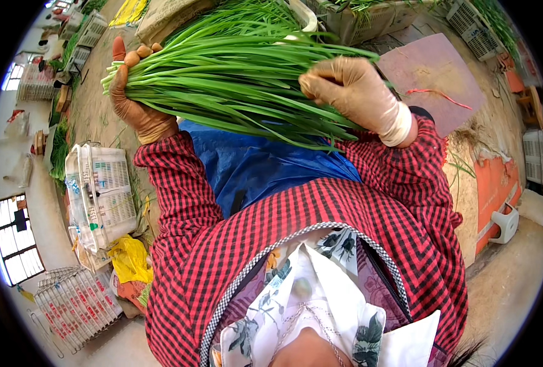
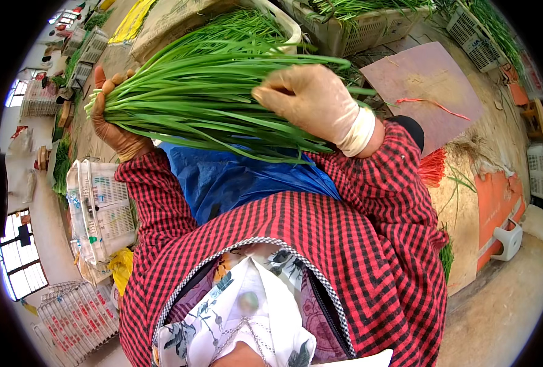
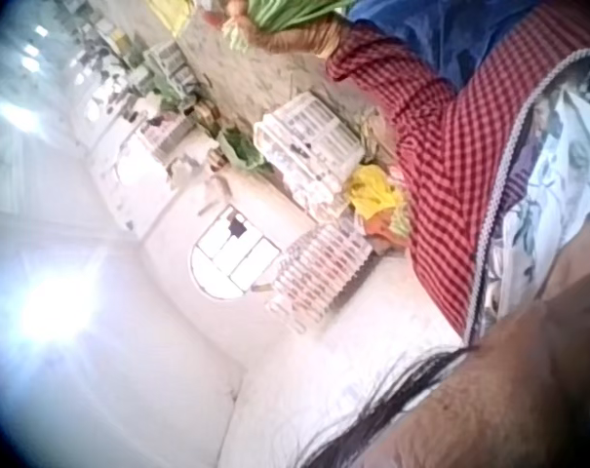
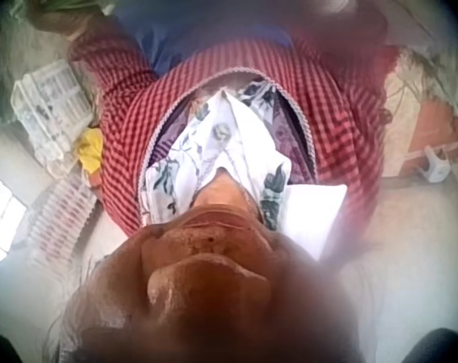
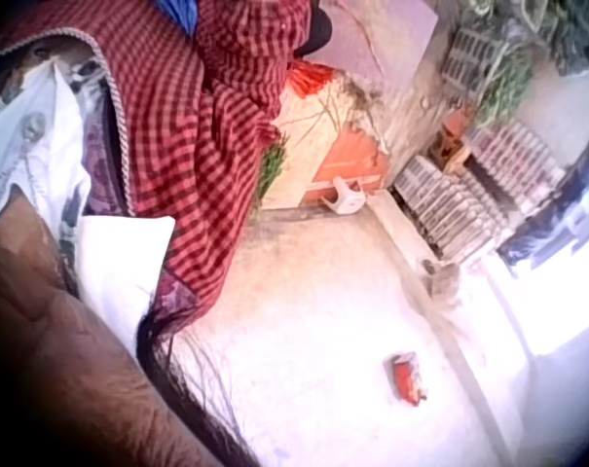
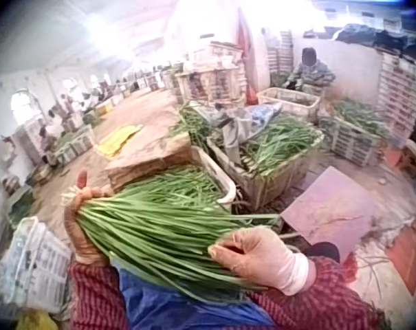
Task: The person sorts and bundles green stalks by hand, gathering them into bunches, securing them with red ties, and placing the finished bundles onto the floor.
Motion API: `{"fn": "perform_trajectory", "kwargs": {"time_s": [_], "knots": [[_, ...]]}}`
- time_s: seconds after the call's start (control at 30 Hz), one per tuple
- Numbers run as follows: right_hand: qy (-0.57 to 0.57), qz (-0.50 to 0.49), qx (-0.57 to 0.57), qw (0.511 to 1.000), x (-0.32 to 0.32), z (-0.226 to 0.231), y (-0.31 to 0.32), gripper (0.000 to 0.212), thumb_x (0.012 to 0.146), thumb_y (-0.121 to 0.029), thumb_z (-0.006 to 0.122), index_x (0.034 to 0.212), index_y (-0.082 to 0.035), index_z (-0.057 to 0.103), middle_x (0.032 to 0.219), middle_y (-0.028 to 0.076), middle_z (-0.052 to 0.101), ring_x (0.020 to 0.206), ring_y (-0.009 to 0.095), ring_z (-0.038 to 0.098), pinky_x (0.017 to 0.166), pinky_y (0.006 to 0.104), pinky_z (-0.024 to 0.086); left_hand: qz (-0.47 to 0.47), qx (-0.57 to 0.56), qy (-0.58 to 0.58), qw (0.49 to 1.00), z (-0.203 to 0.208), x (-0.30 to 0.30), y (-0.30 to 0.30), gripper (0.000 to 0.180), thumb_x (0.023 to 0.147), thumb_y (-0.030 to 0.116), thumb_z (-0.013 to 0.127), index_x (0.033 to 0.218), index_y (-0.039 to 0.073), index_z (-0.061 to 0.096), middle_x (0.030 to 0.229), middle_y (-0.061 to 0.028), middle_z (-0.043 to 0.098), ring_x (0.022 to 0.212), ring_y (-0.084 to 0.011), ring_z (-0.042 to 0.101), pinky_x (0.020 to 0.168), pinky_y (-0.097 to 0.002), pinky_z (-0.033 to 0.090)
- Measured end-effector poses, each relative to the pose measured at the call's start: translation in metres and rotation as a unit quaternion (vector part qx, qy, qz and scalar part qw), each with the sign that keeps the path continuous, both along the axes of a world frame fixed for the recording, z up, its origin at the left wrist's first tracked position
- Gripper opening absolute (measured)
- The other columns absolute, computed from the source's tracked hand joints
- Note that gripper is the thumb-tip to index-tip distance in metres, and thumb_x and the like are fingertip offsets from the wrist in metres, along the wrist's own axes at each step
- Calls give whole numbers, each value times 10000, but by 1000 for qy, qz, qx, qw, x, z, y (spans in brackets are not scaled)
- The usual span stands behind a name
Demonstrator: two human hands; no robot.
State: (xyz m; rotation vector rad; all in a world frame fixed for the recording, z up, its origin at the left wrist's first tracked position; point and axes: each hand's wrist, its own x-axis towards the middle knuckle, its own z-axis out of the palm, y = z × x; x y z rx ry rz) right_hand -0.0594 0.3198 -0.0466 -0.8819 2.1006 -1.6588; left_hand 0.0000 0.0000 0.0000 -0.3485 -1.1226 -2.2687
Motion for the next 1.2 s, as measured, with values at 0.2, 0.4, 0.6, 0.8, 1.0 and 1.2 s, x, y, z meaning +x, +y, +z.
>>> {"fn": "perform_trajectory", "kwargs": {"time_s": [0.2, 0.4, 0.6, 0.8, 1.0, 1.2], "knots": [[-199, 20, -25, 980, 13, -20, -15, 314, 921, -279, 698, 1080, -8, 694, 853, 15, 677, 725, 89, 579, 646, 241, 476, -31, 17, 12, 999, -4, 4, -6, 513, 900, 149, 592, 1361, -21, 443, 936, -60, 667, 1021, -241, 613, 1080, -462, 409], [-128, 28, -102, 986, 10, -21, -38, 240, 924, -173, 681, 1069, 19, 679, 877, 31, 677, 793, 86, 590, 723, 239, 488, -5, 32, -24, 999, -10, 2, 11, 510, 886, 137, 624, 1346, -14, 463, 945, -61, 677, 1004, -232, 624, 1064, -455, 430], [-14, 14, -35, 999, 4, -9, -30, 157, 909, -121, 693, 1004, 4, 703, 812, 20, 652, 745, 79, 560, 687, 237, 463, 25, 16, -43, 999, -10, 3, 16, 486, 852, 71, 654, 1300, -8, 484, 943, -82, 659, 988, -241, 632, 1015, -422, 473], [134, -36, -11, 990, -3, -6, -10, 158, 848, -164, 729, 951, -45, 737, 822, 133, 700, 747, 176, 680, 686, 301, 520, 161, -104, -117, 974, -7, -1, 25, 365, 839, 70, 676, 1173, -4, 549, 920, -87, 663, 884, -193, 636, 870, -329, 518], [196, -106, 139, 965, -36, -5, 32, 371, 828, -213, 749, 1139, -43, 641, 1077, 141, 650, 997, 238, 628, 867, 333, 493, 234, -104, -135, 957, 2, 9, 3, 338, 829, 95, 709, 1140, 23, 598, 917, -61, 663, 835, -144, 641, 756, -290, 544], [363, -34, 4, 931, 6, 33, -57, 1150, 632, -323, 882, 1494, 48, 217, 1460, 246, 374, 1388, 370, 349, 1155, 443, 269, 172, -150, -147, 963, 14, -11, 77, 438, 810, 49, 723, 1218, 20, 569, 950, -57, 649, 835, -135, 645, 775, -271, 549]]}}
